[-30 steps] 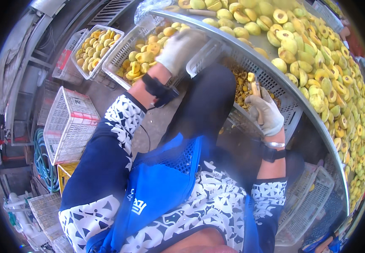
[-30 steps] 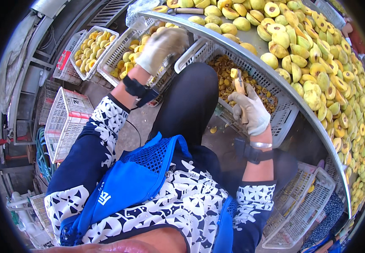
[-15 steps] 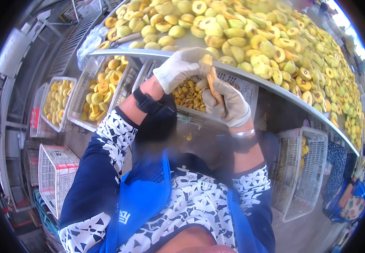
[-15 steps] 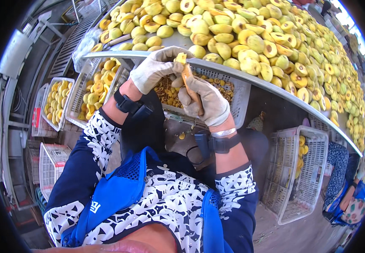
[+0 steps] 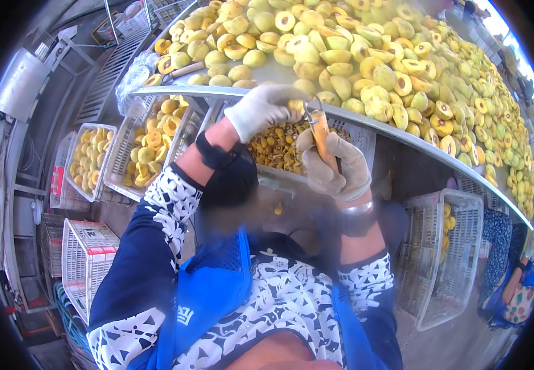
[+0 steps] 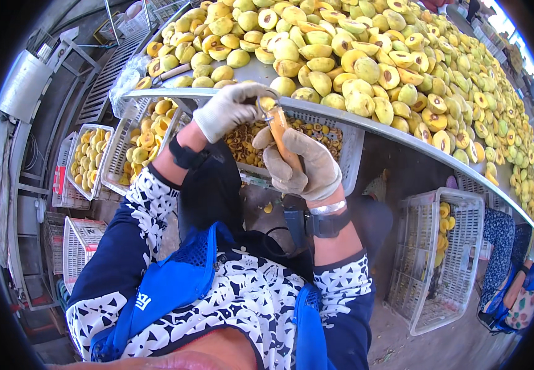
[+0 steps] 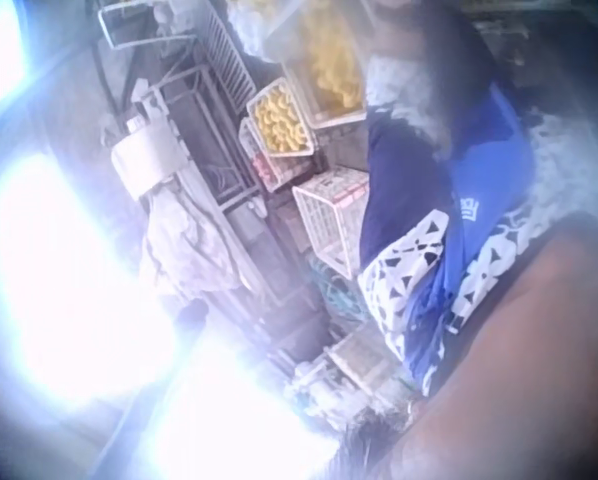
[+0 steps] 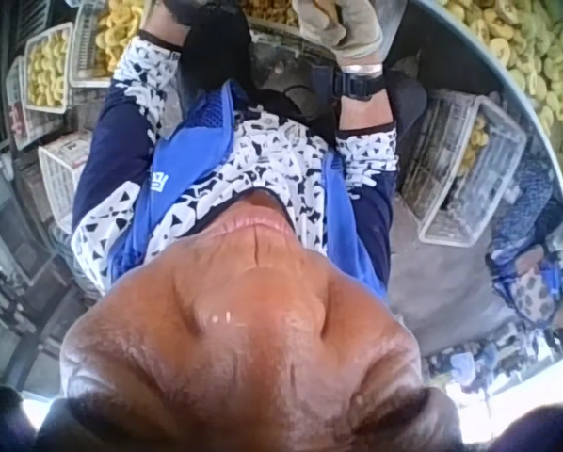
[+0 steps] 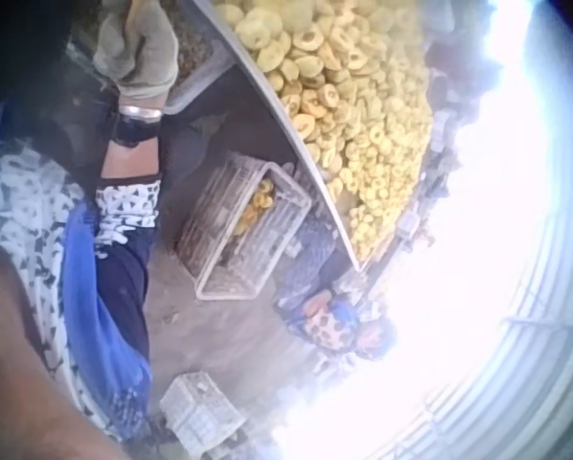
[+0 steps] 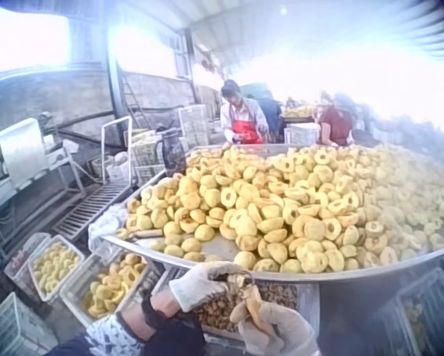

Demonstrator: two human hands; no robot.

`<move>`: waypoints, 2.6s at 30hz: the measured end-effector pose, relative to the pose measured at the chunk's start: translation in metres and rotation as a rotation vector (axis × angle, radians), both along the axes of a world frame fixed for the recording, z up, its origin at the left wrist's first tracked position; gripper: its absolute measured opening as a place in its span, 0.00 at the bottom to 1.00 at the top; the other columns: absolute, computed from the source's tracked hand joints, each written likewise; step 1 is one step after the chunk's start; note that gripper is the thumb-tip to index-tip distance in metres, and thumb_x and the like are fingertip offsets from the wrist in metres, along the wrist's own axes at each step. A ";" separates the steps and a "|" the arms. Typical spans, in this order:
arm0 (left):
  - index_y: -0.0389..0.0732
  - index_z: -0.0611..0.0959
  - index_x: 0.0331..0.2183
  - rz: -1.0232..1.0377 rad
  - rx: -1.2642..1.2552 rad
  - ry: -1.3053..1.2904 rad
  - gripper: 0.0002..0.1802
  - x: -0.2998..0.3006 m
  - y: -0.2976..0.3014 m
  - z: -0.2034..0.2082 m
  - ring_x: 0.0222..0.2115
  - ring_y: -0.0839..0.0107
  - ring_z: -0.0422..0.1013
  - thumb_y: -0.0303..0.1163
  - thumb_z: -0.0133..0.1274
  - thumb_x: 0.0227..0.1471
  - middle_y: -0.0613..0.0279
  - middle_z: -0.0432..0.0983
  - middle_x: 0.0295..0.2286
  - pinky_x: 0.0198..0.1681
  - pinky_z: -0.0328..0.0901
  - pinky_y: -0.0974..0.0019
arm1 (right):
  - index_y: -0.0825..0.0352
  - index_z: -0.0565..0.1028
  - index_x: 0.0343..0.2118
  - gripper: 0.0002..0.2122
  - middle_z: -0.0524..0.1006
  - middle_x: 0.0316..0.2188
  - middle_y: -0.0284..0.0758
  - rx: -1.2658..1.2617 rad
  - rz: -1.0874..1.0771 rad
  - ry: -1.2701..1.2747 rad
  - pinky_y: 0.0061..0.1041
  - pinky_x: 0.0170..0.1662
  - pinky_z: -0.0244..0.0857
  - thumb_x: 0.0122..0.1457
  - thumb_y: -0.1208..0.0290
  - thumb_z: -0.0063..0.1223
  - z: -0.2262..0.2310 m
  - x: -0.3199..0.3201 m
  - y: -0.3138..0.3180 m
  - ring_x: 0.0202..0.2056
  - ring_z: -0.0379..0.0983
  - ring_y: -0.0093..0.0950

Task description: The person pits peaches by picking up a half-peach from a pile, using a small curved pitting tool to remove the pit into a center bin, and placing the pitted peach into a side crate.

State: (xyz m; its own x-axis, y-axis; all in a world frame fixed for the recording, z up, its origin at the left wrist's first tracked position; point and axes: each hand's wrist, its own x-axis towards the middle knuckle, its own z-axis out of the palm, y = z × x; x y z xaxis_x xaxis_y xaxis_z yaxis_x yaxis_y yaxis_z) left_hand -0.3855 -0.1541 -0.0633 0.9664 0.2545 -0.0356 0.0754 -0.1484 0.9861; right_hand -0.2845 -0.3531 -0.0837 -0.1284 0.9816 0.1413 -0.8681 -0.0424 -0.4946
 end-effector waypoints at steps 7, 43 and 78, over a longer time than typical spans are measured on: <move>0.45 0.77 0.45 0.373 0.992 -0.106 0.23 0.018 0.076 -0.010 0.34 0.66 0.73 0.20 0.50 0.44 0.56 0.72 0.38 0.40 0.69 0.66 | 0.67 0.71 0.42 0.17 0.70 0.18 0.31 -0.226 -0.208 -0.012 0.14 0.14 0.51 0.63 0.57 0.44 -0.008 0.002 0.008 0.11 0.55 0.15; 0.49 0.68 0.53 0.246 1.430 0.877 0.37 0.068 0.196 0.003 0.52 0.54 0.65 0.46 0.59 0.40 0.54 0.67 0.51 0.53 0.61 0.51 | 0.67 0.71 0.40 0.12 0.70 0.19 0.30 -0.430 -0.344 -0.413 0.15 0.16 0.51 0.58 0.65 0.51 0.011 -0.001 0.005 0.13 0.59 0.18; 0.35 0.77 0.41 0.621 -0.389 -0.455 0.27 0.049 -0.072 -0.041 0.35 0.73 0.70 0.50 0.39 0.61 0.59 0.75 0.34 0.38 0.67 0.71 | 0.76 0.69 0.37 0.15 0.74 0.31 0.57 -0.520 -0.784 -1.830 0.43 0.41 0.65 0.56 0.67 0.46 -0.026 -0.017 0.019 0.37 0.71 0.52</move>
